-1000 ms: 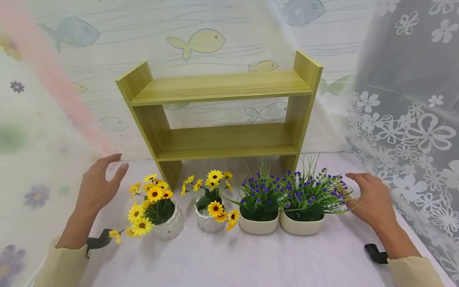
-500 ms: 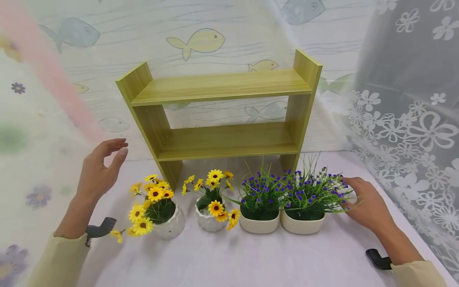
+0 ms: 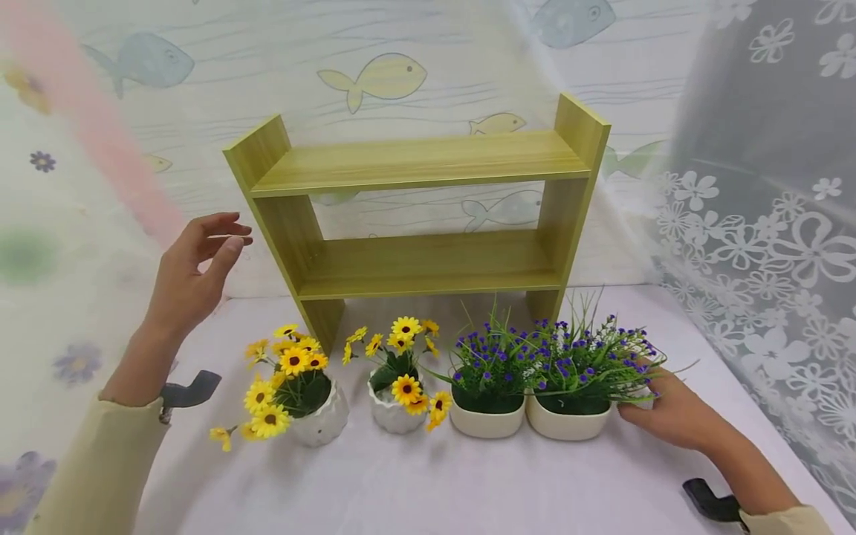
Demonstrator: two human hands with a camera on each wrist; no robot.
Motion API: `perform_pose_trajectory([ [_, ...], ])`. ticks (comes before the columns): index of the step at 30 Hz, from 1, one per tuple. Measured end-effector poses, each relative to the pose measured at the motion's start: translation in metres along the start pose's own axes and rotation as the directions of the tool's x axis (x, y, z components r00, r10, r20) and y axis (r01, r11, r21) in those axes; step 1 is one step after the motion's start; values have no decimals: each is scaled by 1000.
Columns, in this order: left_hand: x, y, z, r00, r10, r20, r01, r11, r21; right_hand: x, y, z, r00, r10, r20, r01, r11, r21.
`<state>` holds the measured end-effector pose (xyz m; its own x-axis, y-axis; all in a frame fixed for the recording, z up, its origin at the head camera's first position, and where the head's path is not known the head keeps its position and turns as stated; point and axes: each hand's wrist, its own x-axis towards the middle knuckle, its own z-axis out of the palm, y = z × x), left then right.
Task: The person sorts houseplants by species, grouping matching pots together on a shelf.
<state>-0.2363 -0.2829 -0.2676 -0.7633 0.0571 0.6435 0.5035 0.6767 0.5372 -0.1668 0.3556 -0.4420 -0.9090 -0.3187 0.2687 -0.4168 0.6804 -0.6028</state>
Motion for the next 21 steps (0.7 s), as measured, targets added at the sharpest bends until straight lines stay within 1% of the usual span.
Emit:
perform_pose_trajectory([
  [2,5,5,-2,1000,15,-6,-15,1000,-16,-3,-3,2,999,-23,41,21,999,33],
  [5,11,14,-4,999,30,-17,-31,999,-41,-4,-8,5,994,-79,77,72,994,83],
  [8,16,32,-6,999,35,-9,-35,997,-75,-3,-12,9,991,-112,69,105,990,96],
  [9,18,39,-7,999,38,-6,-39,994,-102,-3,-13,10,992,-110,67,104,990,92],
  [12,24,56,-9,999,51,-1,-51,987,-152,-3,-15,13,995,-83,53,80,994,71],
  [14,29,61,-10,998,60,-2,-59,982,-179,-3,-15,14,997,-58,52,56,997,47],
  [16,34,63,-11,998,63,-1,-62,979,-194,-4,-16,15,998,-25,59,25,1000,15],
  [19,39,65,-11,998,67,-2,-66,975,-212,-3,-21,15,993,62,99,-55,996,-65],
  [21,43,67,-11,997,80,-3,-78,971,-227,-3,-25,14,981,135,138,-117,985,-130],
])
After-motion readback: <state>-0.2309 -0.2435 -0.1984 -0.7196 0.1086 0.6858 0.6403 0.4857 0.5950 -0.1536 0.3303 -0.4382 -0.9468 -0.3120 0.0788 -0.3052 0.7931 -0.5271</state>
